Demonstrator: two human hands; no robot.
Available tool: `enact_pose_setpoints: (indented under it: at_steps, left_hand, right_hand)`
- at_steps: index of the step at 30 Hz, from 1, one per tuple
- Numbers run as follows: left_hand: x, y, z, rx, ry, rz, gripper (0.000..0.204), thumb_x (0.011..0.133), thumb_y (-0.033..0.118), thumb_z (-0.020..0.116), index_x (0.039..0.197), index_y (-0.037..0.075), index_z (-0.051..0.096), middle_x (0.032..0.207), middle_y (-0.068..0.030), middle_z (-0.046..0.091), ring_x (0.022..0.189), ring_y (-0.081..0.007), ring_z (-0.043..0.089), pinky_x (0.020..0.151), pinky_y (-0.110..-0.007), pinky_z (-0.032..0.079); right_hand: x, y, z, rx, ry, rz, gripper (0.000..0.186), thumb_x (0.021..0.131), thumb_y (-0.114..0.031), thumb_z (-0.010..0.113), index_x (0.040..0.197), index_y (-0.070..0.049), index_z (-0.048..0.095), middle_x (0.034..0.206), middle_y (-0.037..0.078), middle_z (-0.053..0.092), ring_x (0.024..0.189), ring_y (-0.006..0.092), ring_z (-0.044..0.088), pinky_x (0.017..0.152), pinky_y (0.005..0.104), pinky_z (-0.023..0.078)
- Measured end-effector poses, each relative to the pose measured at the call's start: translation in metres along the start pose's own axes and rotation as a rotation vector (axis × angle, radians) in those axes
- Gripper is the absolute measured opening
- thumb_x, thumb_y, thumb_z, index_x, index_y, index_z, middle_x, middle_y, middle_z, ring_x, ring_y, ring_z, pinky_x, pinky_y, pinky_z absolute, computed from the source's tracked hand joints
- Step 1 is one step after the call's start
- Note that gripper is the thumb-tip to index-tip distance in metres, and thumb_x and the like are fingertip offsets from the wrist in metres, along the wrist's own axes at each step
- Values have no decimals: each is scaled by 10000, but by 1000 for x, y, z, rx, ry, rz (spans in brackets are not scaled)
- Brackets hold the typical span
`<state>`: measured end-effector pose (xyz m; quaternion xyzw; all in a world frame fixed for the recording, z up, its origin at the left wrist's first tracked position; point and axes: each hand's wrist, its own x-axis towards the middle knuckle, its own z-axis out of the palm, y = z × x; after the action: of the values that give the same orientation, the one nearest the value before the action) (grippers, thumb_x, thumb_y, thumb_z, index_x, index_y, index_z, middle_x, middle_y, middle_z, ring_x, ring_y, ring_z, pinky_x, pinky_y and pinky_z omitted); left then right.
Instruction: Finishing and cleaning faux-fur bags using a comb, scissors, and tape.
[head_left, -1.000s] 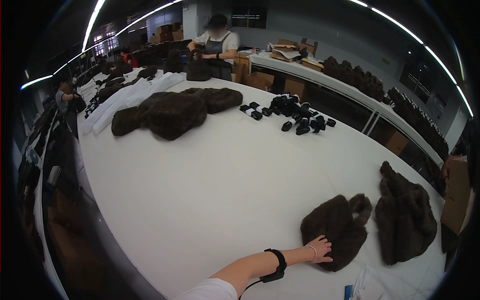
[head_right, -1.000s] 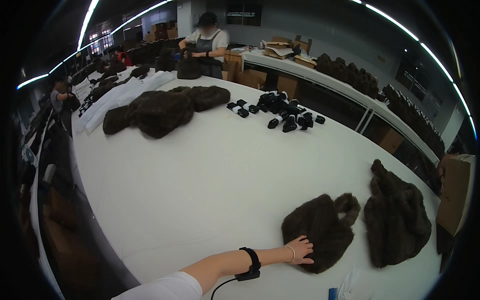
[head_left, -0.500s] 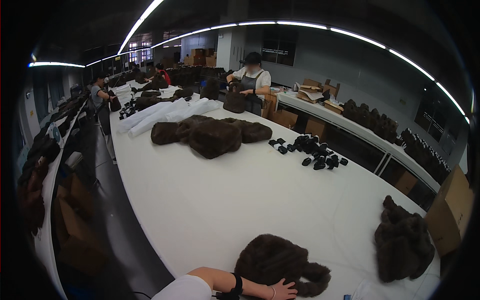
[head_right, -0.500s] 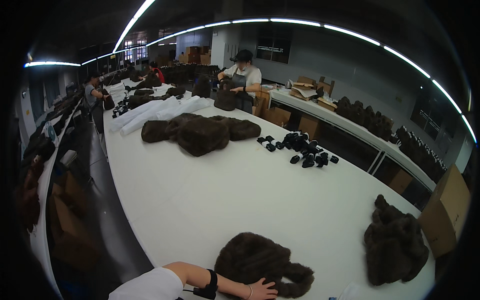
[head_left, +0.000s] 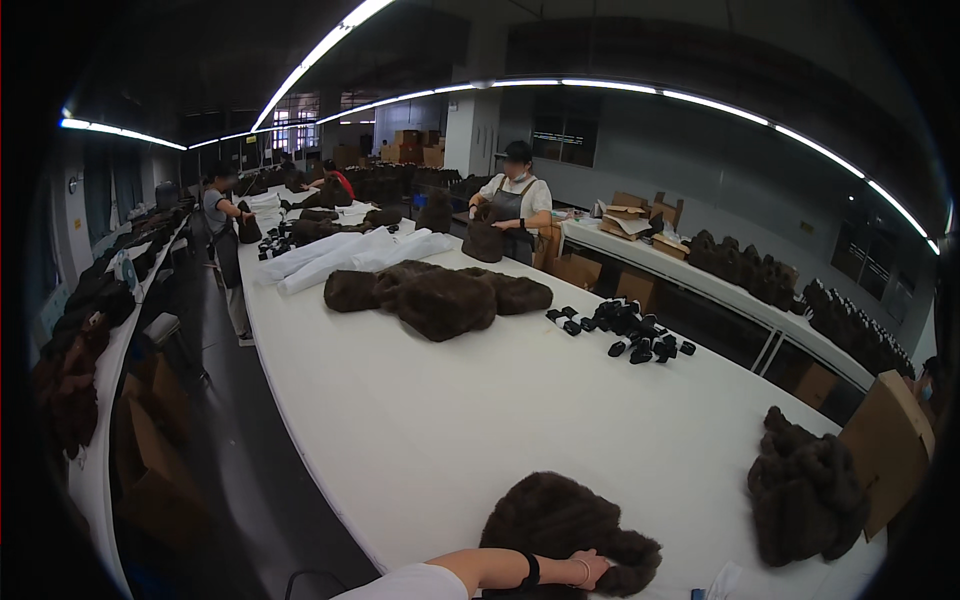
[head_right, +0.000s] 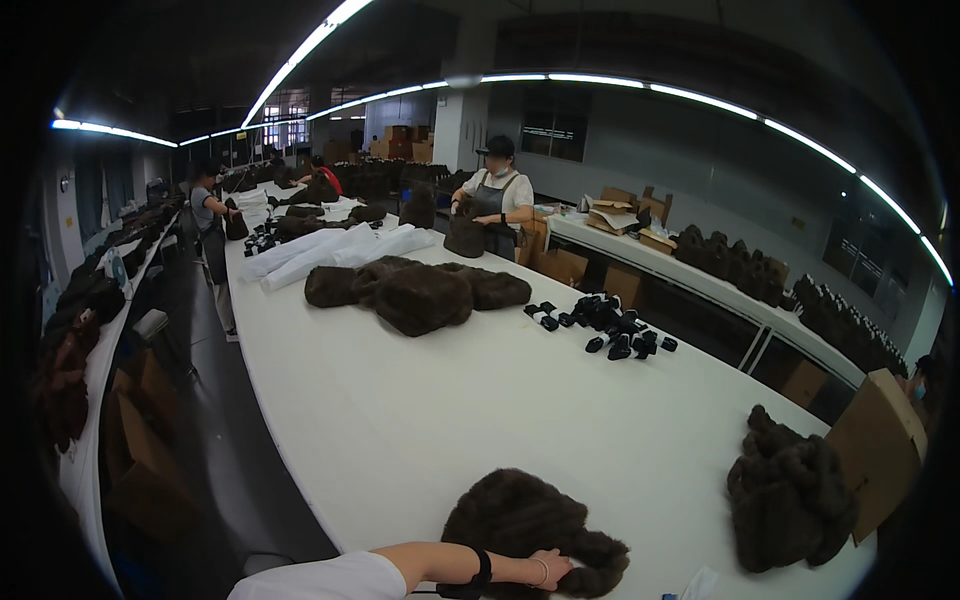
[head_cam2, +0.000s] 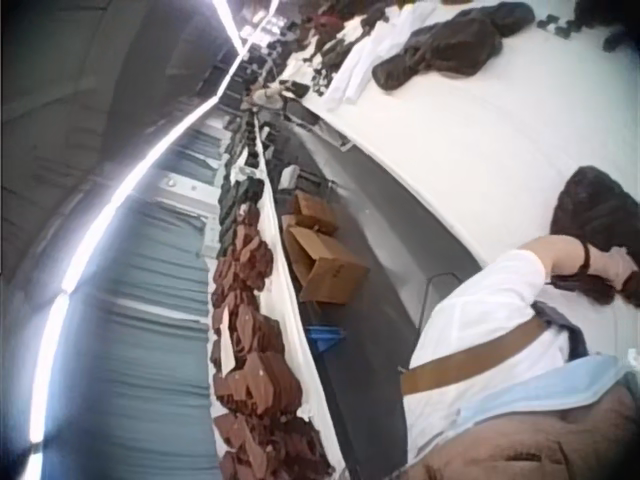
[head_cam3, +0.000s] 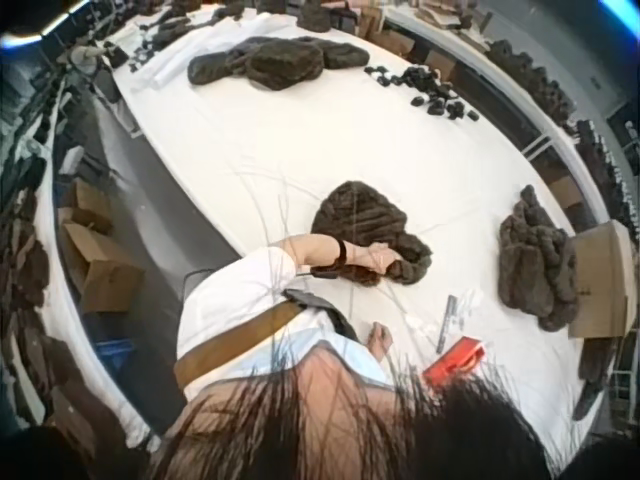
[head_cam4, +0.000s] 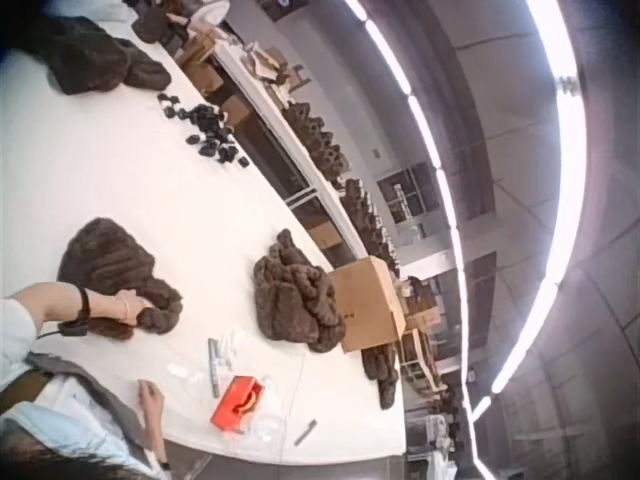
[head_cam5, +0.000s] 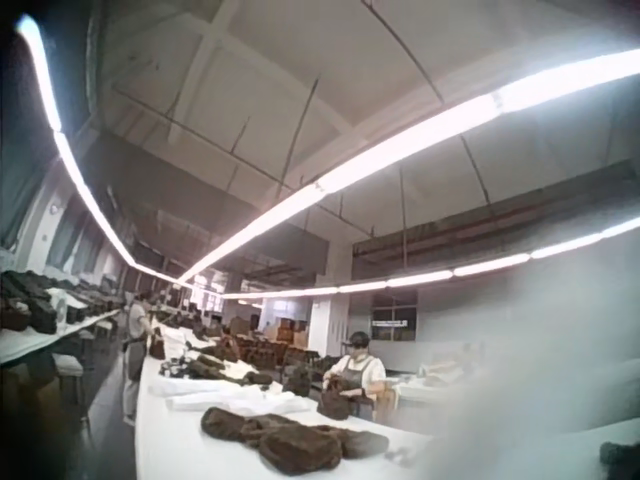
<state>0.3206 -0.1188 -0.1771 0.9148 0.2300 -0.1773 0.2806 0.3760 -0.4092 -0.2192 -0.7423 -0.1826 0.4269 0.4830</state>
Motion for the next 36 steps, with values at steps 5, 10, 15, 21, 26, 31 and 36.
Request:
enact_pose_setpoints:
  at_steps: [5, 10, 15, 21, 26, 31, 36]
  left_hand:
    - [-4, -2, 9, 60, 10, 36, 354, 746, 164, 608, 1067, 16, 597, 1004, -161, 619, 933, -319, 585, 846, -389, 471]
    - [-27, 10, 52, -107, 466, 298, 294, 741, 279, 575, 858, 19, 649, 851, -150, 646, 791, -346, 603, 698, -426, 505]
    - [-46, 42, 28, -552, 893, 709, 297, 759, 172, 623, 993, -8, 592, 901, -168, 626, 860, -366, 589, 798, -385, 466]
    - [-116, -22, -69, -1449, 1229, 431, 272, 902, 128, 460, 649, 27, 450, 631, -59, 528, 628, -134, 492, 626, -257, 397]
    - [-139, -82, -16, -1411, 1318, 15, 180, 873, 81, 549, 704, 24, 531, 683, -31, 553, 643, -117, 511, 609, -254, 412]
    - [-167, -120, 17, -479, 1246, -383, 911, 632, 101, 749, 1367, -39, 229, 1298, -214, 372, 1241, -319, 337, 1057, -387, 247]
    - [-236, -91, -54, 207, 1077, 20, 507, 683, -29, 560, 1188, -27, 511, 1297, -221, 420, 1208, -357, 398, 1010, -439, 316]
  right_hand:
    - [1, -7, -3, 106, -16, -152, 162, 835, -155, 627, 818, 2, 592, 654, 59, 571, 540, 115, 498, 488, 244, 427]
    - [-7, -68, -2, 120, 96, -470, 107, 836, -82, 609, 818, 14, 566, 747, 116, 604, 677, 170, 560, 628, 292, 480]
    - [11, -128, 18, -377, 61, -874, 174, 876, -105, 559, 992, 25, 564, 999, 124, 566, 853, 234, 541, 732, 303, 452]
    - [3, -173, 59, -489, -9, -786, 112, 831, -111, 594, 793, -36, 519, 681, 143, 549, 614, 344, 556, 544, 398, 435]
    - [0, -163, 71, -437, -37, -781, 169, 830, -184, 625, 773, -58, 527, 686, 80, 567, 605, 272, 576, 509, 356, 455]
    - [-8, -167, 77, -469, -94, -1006, 147, 837, -213, 607, 790, -90, 543, 729, 46, 580, 661, 233, 602, 508, 336, 475]
    - [-4, -184, 120, -381, -216, -1236, 193, 844, -222, 579, 813, -65, 470, 717, 78, 491, 696, 262, 560, 543, 381, 460]
